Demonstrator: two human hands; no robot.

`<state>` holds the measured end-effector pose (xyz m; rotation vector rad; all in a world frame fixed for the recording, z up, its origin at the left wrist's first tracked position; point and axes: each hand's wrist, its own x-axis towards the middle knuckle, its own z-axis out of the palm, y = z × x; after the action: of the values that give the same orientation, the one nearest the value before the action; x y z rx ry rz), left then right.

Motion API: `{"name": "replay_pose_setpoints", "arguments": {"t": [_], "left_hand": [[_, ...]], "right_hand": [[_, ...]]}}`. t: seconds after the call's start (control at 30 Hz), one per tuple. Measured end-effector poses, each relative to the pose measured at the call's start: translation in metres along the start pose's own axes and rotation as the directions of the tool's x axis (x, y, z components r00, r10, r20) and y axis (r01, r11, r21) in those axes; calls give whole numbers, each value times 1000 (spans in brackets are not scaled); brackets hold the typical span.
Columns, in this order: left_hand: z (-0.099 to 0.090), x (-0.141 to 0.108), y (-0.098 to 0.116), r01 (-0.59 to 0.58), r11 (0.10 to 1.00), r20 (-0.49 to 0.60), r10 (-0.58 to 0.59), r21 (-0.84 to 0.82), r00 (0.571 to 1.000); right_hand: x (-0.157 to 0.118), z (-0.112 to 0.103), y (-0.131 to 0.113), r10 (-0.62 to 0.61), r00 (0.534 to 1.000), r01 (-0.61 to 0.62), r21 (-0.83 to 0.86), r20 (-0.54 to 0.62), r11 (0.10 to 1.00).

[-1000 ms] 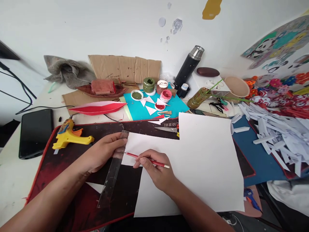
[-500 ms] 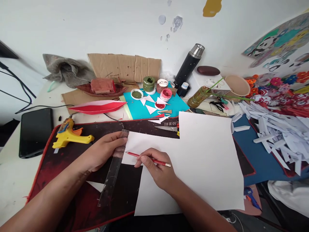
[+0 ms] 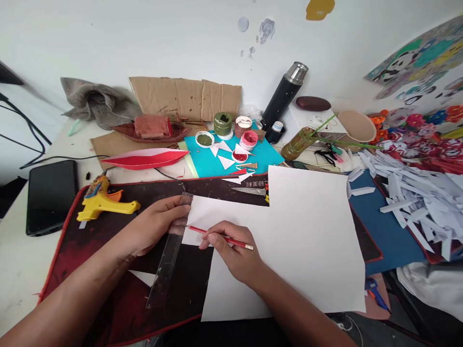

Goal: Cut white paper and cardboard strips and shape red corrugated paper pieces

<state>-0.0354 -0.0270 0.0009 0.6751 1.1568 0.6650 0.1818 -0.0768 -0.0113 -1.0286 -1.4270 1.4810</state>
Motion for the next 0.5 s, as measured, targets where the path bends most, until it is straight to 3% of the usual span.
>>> {"name": "replay_pose_setpoints", "arguments": {"t": [0.5], "left_hand": [[2, -1, 2, 15, 999, -5, -16, -28, 1000]], "right_hand": [[-1, -2, 1, 9, 1000, -8, 18, -25, 1000]]}}
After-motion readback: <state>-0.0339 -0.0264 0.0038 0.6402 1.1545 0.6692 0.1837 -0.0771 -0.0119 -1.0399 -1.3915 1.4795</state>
